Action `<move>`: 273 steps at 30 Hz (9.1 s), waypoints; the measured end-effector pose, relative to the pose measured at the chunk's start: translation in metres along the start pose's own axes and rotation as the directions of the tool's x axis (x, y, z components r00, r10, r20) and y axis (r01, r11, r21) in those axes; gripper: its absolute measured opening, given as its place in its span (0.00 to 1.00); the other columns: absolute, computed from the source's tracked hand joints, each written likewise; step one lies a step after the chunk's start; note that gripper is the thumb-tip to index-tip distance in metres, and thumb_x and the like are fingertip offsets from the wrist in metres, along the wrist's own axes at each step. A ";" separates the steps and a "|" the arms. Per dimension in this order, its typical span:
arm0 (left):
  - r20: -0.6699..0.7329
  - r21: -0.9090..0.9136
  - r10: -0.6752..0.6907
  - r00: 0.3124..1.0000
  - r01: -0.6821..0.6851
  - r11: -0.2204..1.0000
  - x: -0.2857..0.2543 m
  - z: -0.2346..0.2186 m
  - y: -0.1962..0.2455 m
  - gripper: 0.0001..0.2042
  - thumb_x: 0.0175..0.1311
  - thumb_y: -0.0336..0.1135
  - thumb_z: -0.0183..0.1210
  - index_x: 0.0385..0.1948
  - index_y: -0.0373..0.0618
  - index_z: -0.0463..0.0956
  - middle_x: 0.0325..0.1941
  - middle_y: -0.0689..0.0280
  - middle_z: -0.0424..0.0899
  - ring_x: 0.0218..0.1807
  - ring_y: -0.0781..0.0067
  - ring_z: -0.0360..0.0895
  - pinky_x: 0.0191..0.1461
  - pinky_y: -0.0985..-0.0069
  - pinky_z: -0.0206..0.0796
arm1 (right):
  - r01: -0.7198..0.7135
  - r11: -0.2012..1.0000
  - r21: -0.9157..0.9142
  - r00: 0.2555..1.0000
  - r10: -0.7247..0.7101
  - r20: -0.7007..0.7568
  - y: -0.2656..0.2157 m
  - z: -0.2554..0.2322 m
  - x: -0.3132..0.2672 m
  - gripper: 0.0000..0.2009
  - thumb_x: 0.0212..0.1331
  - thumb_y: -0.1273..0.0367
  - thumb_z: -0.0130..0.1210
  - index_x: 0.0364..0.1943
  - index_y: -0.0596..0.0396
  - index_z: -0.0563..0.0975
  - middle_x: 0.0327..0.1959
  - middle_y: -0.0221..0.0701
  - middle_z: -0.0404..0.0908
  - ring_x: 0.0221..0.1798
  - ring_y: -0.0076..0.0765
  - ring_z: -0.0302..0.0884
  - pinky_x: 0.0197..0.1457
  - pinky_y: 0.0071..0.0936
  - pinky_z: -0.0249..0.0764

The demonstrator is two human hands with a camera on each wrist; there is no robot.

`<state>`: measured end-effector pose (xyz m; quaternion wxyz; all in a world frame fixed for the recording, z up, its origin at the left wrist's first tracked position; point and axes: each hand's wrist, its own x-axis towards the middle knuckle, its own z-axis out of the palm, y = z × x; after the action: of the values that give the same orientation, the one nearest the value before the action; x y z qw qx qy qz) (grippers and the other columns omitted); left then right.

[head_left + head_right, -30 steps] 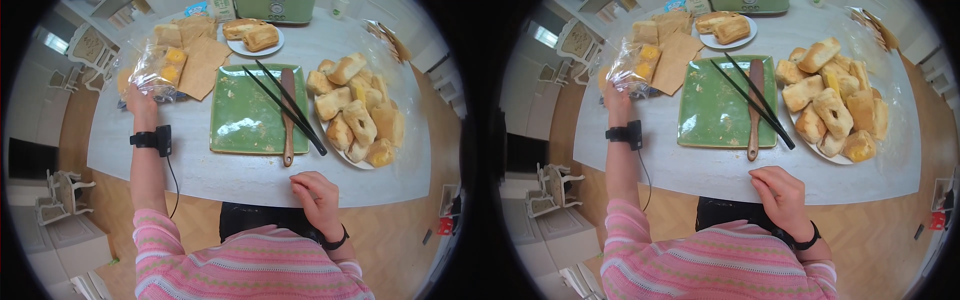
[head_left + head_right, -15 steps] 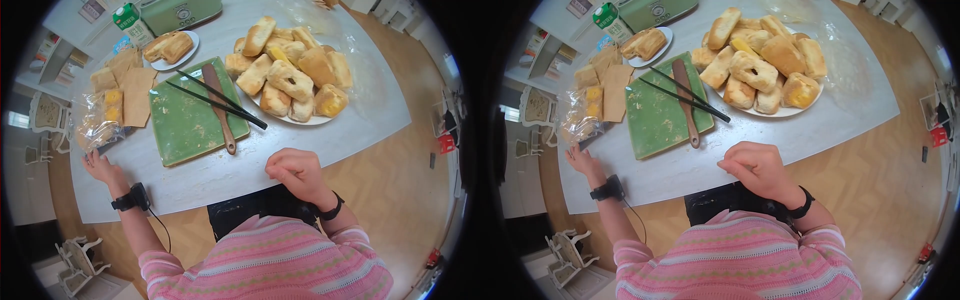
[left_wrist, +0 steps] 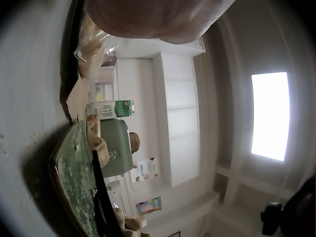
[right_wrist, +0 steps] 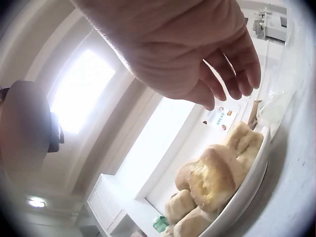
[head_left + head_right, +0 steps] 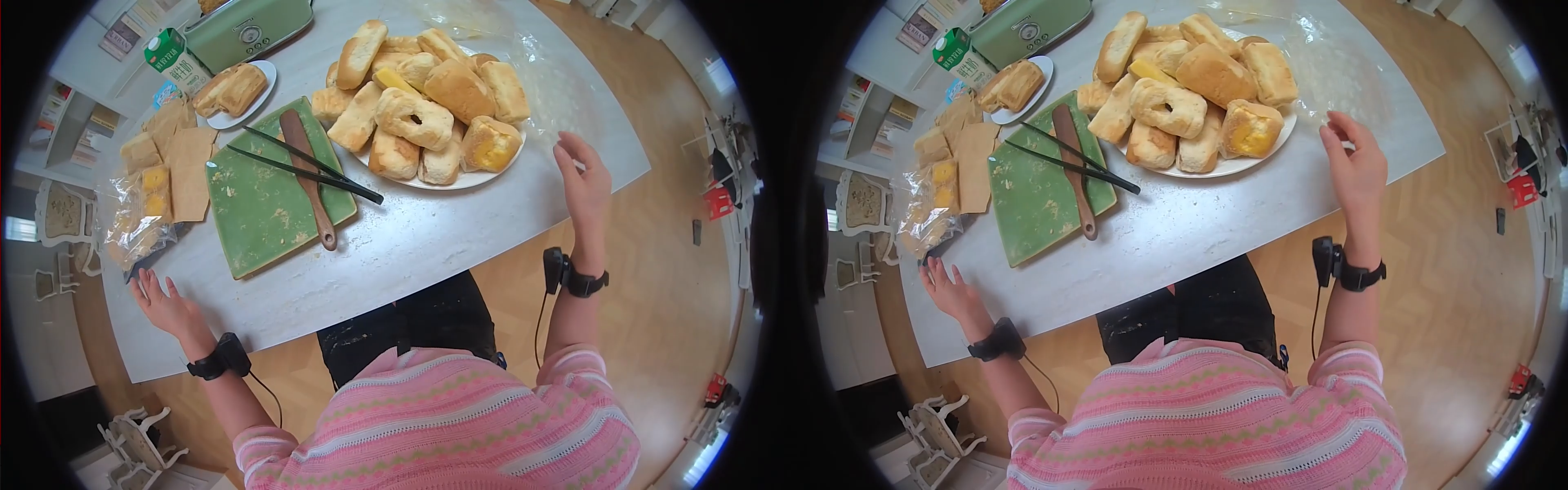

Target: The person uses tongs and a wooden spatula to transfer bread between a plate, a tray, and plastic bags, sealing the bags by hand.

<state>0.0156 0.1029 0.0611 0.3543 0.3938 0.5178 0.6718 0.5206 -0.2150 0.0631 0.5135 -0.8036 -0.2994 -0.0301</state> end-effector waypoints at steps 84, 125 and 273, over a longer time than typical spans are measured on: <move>0.578 -0.038 -0.238 0.781 0.317 0.948 -0.216 -0.053 -0.004 0.12 0.77 0.33 0.52 0.49 0.31 0.78 0.38 0.56 0.86 0.39 0.71 0.83 0.48 0.75 0.76 | -0.210 0.672 0.711 0.462 -0.572 0.677 -0.135 0.103 -0.143 0.05 0.53 0.73 0.69 0.33 0.54 0.86 0.62 0.40 0.77 0.68 0.42 0.70 0.69 0.37 0.64; 0.754 -0.013 0.463 0.466 -0.694 0.719 -0.161 0.029 0.046 0.22 0.56 0.34 0.63 0.54 0.41 0.77 0.61 0.48 0.75 0.65 0.43 0.70 0.69 0.51 0.59 | 0.106 0.703 0.704 0.480 -0.656 0.583 -0.171 0.156 -0.110 0.04 0.54 0.73 0.66 0.34 0.55 0.84 0.52 0.38 0.82 0.59 0.48 0.76 0.62 0.41 0.69; 0.747 0.516 0.026 0.665 -0.604 0.608 -0.066 0.140 0.029 0.11 0.67 0.36 0.60 0.31 0.37 0.78 0.21 0.68 0.77 0.25 0.82 0.71 0.33 0.79 0.65 | -0.396 0.913 -0.103 0.755 0.387 0.529 0.015 -0.115 -0.024 0.20 0.60 0.70 0.66 0.57 0.59 0.81 0.33 0.24 0.80 0.28 0.16 0.71 0.30 0.18 0.67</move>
<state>0.1681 0.0970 0.0998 0.1918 0.8068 0.4892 0.2700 0.5382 -0.3278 0.0965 0.4095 -0.8198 -0.2570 0.3069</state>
